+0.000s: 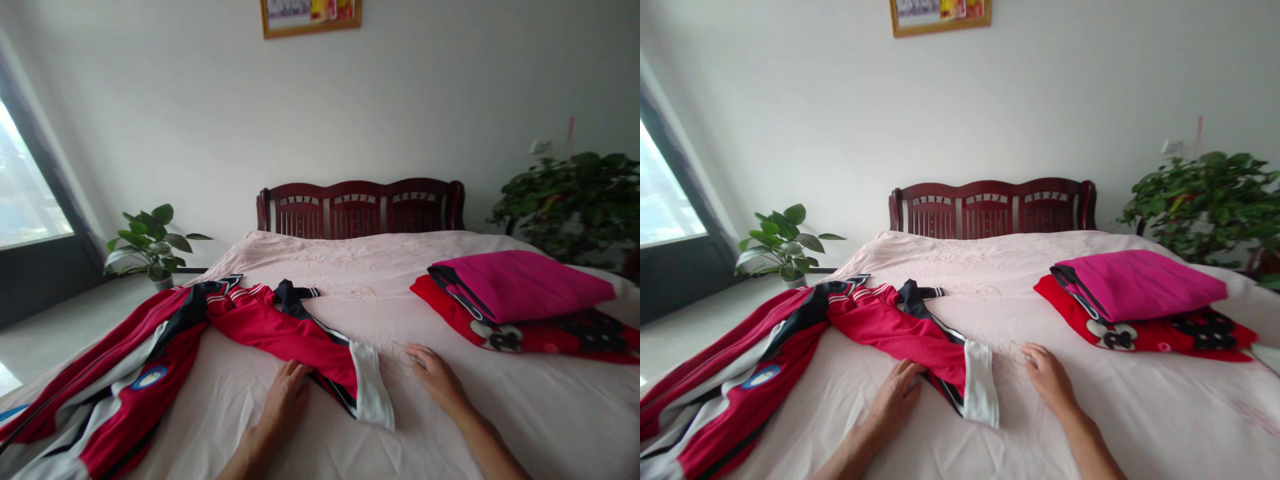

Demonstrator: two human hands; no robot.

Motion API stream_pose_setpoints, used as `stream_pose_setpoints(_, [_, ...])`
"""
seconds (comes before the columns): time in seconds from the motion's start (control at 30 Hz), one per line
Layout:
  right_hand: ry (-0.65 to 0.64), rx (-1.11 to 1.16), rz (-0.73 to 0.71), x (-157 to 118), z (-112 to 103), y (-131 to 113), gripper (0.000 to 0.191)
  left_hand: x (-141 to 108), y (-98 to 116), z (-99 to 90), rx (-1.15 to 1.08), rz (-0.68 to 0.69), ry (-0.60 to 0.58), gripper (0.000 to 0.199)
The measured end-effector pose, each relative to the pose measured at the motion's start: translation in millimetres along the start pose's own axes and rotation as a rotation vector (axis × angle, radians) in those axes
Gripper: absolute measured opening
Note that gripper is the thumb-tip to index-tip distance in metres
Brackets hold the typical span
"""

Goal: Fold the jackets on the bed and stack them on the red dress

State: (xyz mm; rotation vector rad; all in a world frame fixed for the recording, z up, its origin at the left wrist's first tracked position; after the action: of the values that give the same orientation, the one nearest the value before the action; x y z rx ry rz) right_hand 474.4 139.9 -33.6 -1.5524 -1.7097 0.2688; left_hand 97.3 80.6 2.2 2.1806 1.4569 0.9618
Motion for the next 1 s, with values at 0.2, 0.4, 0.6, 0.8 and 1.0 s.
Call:
stream_pose_setpoints(0.2, [-0.002, -0.008, -0.004, 0, 2, 1, 0.040, 1, -1, 0.9, 0.005, -0.007, -0.010, 0.045])
stream_pose_setpoints(0.4, [-0.009, -0.028, -0.026, 0, 2, 2, 0.041, 1, -1, 1.2, 0.016, 0.012, -0.011, 0.043])
stream_pose_setpoints(0.6, [-0.020, -0.068, -0.027, -1, 2, 1, 0.043, 1, -2, 1.4, 0.016, 0.014, -0.003, 0.043])
stream_pose_setpoints(0.8, [-0.021, -0.084, -0.015, -2, 1, -4, 0.043, 1, -2, 1.9, 0.011, 0.027, -0.003, 0.045])
stream_pose_setpoints(1.0, [-0.024, -0.101, -0.036, -3, -1, -9, 0.042, 0, -3, 0.2, 0.005, -0.002, 0.043, 0.030])
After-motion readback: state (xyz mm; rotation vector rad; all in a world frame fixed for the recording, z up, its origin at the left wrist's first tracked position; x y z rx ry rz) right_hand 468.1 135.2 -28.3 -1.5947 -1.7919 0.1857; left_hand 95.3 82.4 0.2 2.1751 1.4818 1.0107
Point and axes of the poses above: each hand's wrist, its own x-axis towards the middle knuckle, its own z-axis out of the palm, y = z × x, the point moved 6 cm from there along x, towards the middle knuckle, and after that the axes turned 1 degree about x, right-handed, at the moved point
